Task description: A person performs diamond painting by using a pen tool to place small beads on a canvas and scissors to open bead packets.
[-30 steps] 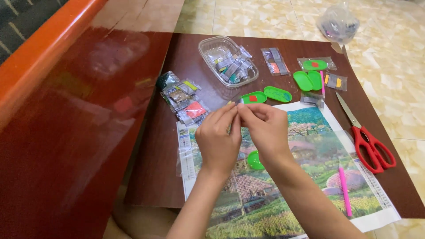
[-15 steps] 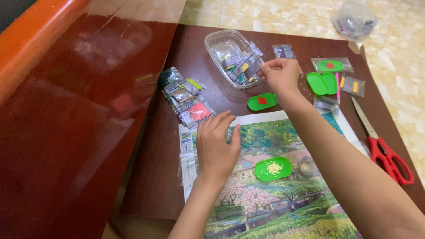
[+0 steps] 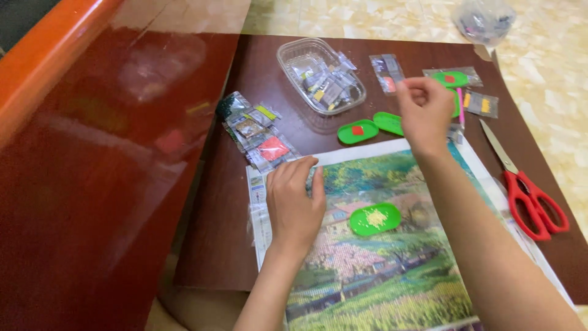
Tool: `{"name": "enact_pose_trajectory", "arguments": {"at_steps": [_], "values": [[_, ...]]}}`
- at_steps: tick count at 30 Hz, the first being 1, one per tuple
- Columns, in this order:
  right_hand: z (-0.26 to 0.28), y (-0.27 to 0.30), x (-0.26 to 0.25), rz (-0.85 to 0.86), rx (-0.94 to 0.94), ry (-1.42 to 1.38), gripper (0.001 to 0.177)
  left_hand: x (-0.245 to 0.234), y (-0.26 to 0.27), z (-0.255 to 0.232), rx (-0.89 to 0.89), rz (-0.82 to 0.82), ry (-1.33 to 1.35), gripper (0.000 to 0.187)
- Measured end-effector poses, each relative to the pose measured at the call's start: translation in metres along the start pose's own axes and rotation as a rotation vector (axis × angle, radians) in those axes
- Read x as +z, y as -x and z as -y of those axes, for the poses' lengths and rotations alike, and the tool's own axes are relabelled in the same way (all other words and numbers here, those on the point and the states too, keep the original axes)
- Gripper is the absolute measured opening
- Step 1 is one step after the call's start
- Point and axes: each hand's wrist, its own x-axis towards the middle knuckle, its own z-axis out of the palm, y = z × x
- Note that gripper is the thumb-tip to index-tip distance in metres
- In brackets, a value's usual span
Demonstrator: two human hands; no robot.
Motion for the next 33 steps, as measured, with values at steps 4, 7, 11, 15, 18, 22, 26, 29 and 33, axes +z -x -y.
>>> {"name": "enact_pose_trajectory", "arguments": {"at_steps": [4, 7, 11, 15, 18, 22, 26, 29, 33], "values": [[0.004, 0.053, -0.076, -0.107, -0.001, 0.056, 0.008, -0.004, 0.026, -0.012, -0.017, 0.028, 0.014, 0.019], [0.046, 0.098, -0.126, -0.084, 0.055, 0.048, 0.009, -0.001, 0.047, -0.018, -0.033, 0.026, -0.039, 0.025], [0.047, 0.138, -0.16, -0.091, 0.161, 0.114, 0.011, 0.007, 0.068, -0.023, 0.03, 0.101, -0.064, 0.042], [0.05, 0.16, -0.166, -0.058, 0.287, 0.261, 0.012, 0.011, 0.074, -0.029, 0.083, 0.191, -0.085, 0.055], [0.05, 0.17, -0.162, -0.014, 0.283, 0.309, 0.019, 0.016, 0.075, -0.023, 0.091, 0.248, -0.111, 0.063], [0.047, 0.18, -0.165, -0.076, 0.229, 0.348, 0.014, 0.017, 0.075, -0.022, 0.07, 0.264, -0.108, 0.07], [0.041, 0.197, -0.177, -0.174, 0.167, 0.421, 0.014, 0.018, 0.076, -0.021, 0.079, 0.334, -0.136, 0.075], [0.027, 0.204, -0.182, -0.112, 0.227, 0.544, 0.027, 0.018, 0.077, -0.022, 0.104, 0.351, -0.139, 0.076], [0.017, 0.205, -0.181, -0.037, 0.25, 0.696, 0.025, 0.014, 0.078, -0.023, 0.124, 0.349, -0.099, 0.074]]}}
